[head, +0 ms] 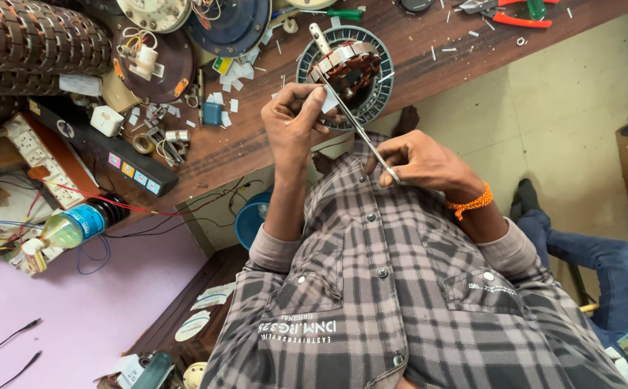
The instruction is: The person operates a green slotting machine to fit copper motor stator windings, then carries a stator to a workbench. They cut small white insulation wedges with scissors and press the wedges by hand into the slots between the stator's copper windings, repeating this for successive slots.
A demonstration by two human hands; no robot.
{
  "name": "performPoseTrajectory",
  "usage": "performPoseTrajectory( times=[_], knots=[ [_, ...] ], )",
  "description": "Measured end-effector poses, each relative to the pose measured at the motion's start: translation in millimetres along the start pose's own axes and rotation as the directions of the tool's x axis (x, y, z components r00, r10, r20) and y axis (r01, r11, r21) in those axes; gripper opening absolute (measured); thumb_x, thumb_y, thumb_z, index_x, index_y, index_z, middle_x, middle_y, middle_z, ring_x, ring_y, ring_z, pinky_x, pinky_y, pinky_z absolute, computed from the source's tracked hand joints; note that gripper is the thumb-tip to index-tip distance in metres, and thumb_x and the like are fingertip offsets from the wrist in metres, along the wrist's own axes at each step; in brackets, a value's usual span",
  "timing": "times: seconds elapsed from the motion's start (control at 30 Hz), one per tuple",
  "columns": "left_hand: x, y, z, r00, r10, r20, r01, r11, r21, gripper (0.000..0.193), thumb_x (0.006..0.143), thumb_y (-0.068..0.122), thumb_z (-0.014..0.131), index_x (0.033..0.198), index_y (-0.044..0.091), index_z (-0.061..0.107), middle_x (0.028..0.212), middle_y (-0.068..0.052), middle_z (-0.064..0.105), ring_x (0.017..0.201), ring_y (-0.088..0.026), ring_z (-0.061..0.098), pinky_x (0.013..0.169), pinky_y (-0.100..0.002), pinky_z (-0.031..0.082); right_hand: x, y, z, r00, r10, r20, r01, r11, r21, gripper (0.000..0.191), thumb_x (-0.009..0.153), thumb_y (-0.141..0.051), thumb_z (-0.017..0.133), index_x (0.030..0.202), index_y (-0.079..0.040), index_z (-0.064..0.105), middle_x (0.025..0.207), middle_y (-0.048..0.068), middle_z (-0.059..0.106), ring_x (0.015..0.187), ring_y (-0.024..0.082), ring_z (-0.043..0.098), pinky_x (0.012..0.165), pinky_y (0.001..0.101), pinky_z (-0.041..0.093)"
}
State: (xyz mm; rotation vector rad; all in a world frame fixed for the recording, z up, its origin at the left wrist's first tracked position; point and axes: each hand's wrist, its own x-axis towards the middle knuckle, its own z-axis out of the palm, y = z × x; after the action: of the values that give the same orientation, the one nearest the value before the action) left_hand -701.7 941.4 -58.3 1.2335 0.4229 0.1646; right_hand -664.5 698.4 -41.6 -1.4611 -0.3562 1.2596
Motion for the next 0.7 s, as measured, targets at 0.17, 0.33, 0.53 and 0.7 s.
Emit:
performPoseTrajectory(
  times=[0.17, 0.33, 0.53, 0.7],
  knots=[
    [1.1, -2.7, -3.6, 0.999, -0.033, 0.023, 0.035, 0.997, -0.070, 0.014, 0.099, 0.007, 0.070, 0.103, -0.006, 0.070, 0.080, -0.012, 0.075, 0.066, -0.016, 0.075, 0.048, -0.022, 0.053, 0.7, 8.9, 1.5, 1.000, -0.003, -0.011, 0.003, 1.000, -0.023, 0.027, 0.077, -0.016, 0.081, 0.098, 0.001, 0.076, 0.081, 0.001, 0.072, 0.075, 0.005, 0.061, 0.067, 0.0242, 0.050],
    [-6.9, 5.1, -1.8, 0.997, -0.049, 0.053, 0.049, 0.999, 0.001, 0.013, 0.103, 0.007, 0.067, 0.109, -0.003, 0.071, 0.081, -0.009, 0.074, 0.067, -0.014, 0.074, 0.049, -0.020, 0.051, -12.8, 2.2, 4.8, 0.986, -0.016, -0.168, 0.025, 0.998, 0.053, 0.029, 0.086, -0.021, 0.078, 0.101, 0.004, 0.074, 0.081, 0.005, 0.073, 0.075, 0.009, 0.066, 0.067, 0.0261, 0.053],
    [-42.4, 27.6, 8.9, 0.944, 0.001, 0.330, -0.096, 0.958, 0.271, 0.035, 0.103, -0.005, 0.059, 0.134, 0.008, 0.069, 0.107, -0.003, 0.056, 0.078, -0.008, 0.057, 0.060, -0.021, 0.052, -14.4, -27.4, 10.4, 0.899, -0.263, -0.349, 0.316, 0.943, 0.105, 0.050, 0.086, -0.010, 0.079, 0.132, 0.000, 0.060, 0.113, 0.006, 0.071, 0.095, 0.008, 0.063, 0.083, 0.0232, 0.054],
    [-61.8, 43.4, 20.9, 0.906, 0.069, 0.417, -0.264, 0.864, 0.429, 0.078, 0.091, -0.006, 0.072, 0.159, 0.015, 0.041, 0.109, -0.004, 0.055, 0.089, -0.012, 0.059, 0.078, -0.025, 0.055, -3.5, -33.4, 21.7, 0.901, -0.275, -0.335, 0.320, 0.944, 0.085, 0.041, 0.091, -0.004, 0.074, 0.128, 0.001, 0.058, 0.115, 0.008, 0.070, 0.106, 0.013, 0.069, 0.093, 0.0270, 0.058]
  ],
)
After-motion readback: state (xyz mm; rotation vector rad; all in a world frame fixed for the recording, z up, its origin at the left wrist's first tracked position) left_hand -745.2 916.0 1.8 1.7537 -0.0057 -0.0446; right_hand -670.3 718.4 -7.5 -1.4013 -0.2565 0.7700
